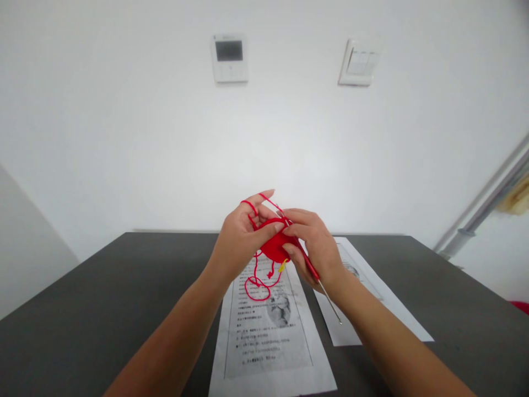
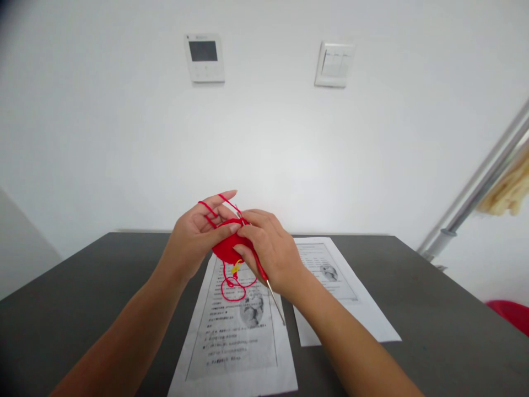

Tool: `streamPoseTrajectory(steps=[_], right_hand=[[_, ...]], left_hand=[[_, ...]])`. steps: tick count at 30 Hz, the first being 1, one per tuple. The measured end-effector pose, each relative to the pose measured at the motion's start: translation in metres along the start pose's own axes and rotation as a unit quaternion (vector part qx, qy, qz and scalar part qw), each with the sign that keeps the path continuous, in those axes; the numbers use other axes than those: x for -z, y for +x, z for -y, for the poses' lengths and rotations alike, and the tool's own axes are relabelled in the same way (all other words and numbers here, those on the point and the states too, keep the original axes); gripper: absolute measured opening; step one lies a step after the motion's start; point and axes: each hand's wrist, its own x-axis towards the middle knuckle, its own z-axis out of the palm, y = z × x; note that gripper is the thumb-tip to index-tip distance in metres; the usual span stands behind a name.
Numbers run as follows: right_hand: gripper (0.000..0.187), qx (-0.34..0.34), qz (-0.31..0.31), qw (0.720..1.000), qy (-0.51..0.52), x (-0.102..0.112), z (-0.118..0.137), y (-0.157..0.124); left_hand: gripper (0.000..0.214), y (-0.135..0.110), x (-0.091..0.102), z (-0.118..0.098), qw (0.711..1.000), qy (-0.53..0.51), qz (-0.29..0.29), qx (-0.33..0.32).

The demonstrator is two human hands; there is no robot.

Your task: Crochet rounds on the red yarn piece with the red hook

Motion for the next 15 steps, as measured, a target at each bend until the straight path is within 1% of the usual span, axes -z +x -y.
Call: streamPoseTrajectory(steps=[3, 6, 11, 15], right_hand=[[0.018, 0.006, -0.008, 1.000, 0.002, -0.002, 0.001, -0.001], [0.018, 0.008, -0.008, 1.000, 0.002, -0.001, 0.003, 0.000], [0.018, 0.022, -0.003, 1.000, 0.015, 0.001, 0.007, 0.004], [0.018, -0.002, 0.005, 0.999, 0.051, 0.005, 0.011, 0.007]], left_hand=[[0.061, 0.002, 0.000, 0.001, 0.994, -0.097, 0.021, 0.055], [0.056, 0.004, 0.003, 0.002, 0.983, -0.149, 0.053, 0.093], [0.061, 0.008, 0.011, 0.004, 0.975, -0.158, 0.085, 0.127], [0.070, 0.009, 0.016, 0.003, 0.970, -0.157, 0.105, 0.155]])
